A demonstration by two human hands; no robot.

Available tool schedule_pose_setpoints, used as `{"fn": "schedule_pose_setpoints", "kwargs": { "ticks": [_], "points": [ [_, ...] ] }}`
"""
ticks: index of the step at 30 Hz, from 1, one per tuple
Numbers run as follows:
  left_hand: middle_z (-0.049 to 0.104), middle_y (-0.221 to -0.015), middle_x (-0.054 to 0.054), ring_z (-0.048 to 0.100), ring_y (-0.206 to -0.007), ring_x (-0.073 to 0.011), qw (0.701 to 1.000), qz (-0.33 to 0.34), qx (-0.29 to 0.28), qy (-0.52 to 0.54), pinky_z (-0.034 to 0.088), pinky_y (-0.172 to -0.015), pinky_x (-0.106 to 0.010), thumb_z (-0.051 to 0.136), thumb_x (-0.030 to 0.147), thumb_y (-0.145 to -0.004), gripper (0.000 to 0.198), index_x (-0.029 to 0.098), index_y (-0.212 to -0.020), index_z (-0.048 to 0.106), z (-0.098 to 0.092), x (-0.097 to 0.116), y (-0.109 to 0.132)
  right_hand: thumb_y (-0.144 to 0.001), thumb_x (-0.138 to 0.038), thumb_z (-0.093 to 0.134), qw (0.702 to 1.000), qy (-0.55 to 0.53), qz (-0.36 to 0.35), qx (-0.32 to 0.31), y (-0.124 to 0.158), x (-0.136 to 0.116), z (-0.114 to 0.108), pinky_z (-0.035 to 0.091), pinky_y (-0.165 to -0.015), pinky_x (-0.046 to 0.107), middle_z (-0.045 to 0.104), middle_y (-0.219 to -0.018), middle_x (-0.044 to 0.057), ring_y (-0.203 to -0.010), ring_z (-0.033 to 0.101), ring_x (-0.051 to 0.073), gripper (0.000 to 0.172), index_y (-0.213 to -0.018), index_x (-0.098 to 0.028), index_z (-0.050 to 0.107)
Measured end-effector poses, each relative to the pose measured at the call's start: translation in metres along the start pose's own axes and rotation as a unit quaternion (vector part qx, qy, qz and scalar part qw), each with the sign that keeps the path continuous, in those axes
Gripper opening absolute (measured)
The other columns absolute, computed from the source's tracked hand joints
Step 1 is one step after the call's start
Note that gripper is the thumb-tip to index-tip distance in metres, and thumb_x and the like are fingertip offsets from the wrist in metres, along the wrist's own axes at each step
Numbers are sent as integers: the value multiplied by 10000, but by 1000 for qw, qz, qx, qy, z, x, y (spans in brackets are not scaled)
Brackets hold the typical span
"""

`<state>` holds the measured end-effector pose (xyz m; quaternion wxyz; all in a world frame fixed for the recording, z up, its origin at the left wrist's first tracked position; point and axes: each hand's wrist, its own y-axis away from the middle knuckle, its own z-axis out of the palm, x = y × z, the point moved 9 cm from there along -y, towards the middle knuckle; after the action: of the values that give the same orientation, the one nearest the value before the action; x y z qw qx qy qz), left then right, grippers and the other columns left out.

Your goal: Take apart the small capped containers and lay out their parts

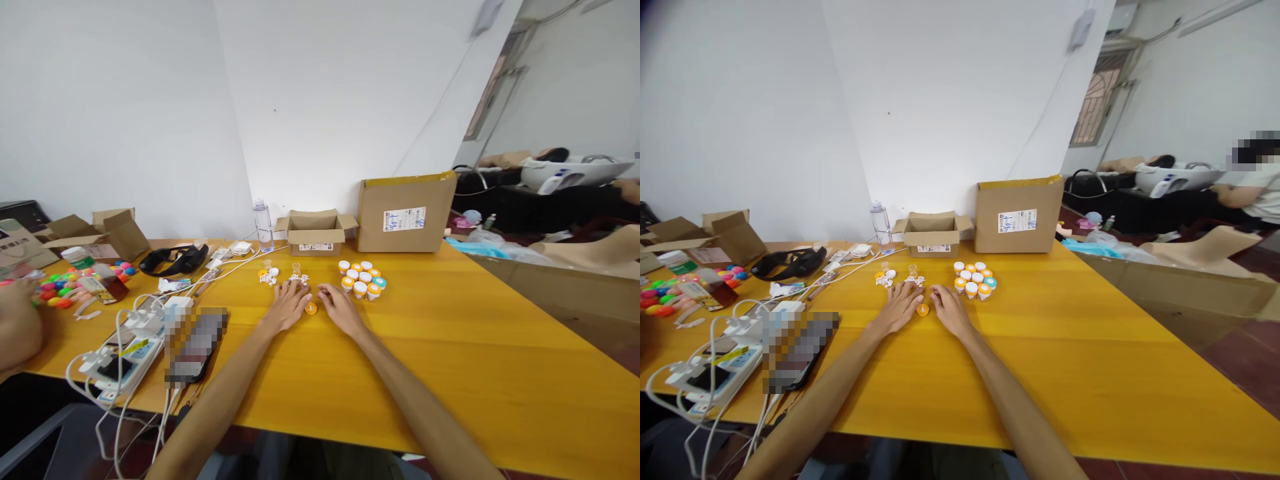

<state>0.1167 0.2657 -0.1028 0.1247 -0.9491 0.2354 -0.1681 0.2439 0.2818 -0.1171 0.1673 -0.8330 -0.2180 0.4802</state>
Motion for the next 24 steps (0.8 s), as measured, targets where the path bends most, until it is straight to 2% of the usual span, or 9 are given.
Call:
{"fn": "schedule_pose_setpoints", "kwargs": {
  "ticks": [5,11,19,24],
  "points": [
    [557,-1148,-68,468,-1083,-251,999,2,33,9,381,-972,-466,318,451,-995,382,293,-1173,618,-6,-1,1,-872,-181,496,1000,-7,-5,-4,0,-2,1,551,-831,363,730,-984,58,-909,690,207,203,-993,-247,645],
    [576,-1072,-62,460,-1039,-236,999,10,39,-14,384,-952,-439,298,406,-1009,382,239,-992,641,-9,0,1,-872,-182,500,1000,1,-9,-19,1,-6,3,544,-813,348,723,-961,50,-882,681,197,184,-974,-242,641],
    [598,-1091,-57,473,-1056,-239,999,4,54,-6,390,-951,-430,330,362,-1006,312,247,-1056,616,-14,0,2,-852,-144,534,995,33,-76,-63,5,-31,4,493,-777,307,663,-864,15,-841,620,184,132,-833,-243,619],
    [626,-1005,-46,507,-1014,-231,998,25,49,44,410,-924,-403,364,199,-958,244,244,-1011,598,-19,5,2,-862,-112,526,988,27,-120,-92,8,-43,8,477,-801,305,640,-890,28,-854,604,179,157,-803,-229,613]
  ]
}}
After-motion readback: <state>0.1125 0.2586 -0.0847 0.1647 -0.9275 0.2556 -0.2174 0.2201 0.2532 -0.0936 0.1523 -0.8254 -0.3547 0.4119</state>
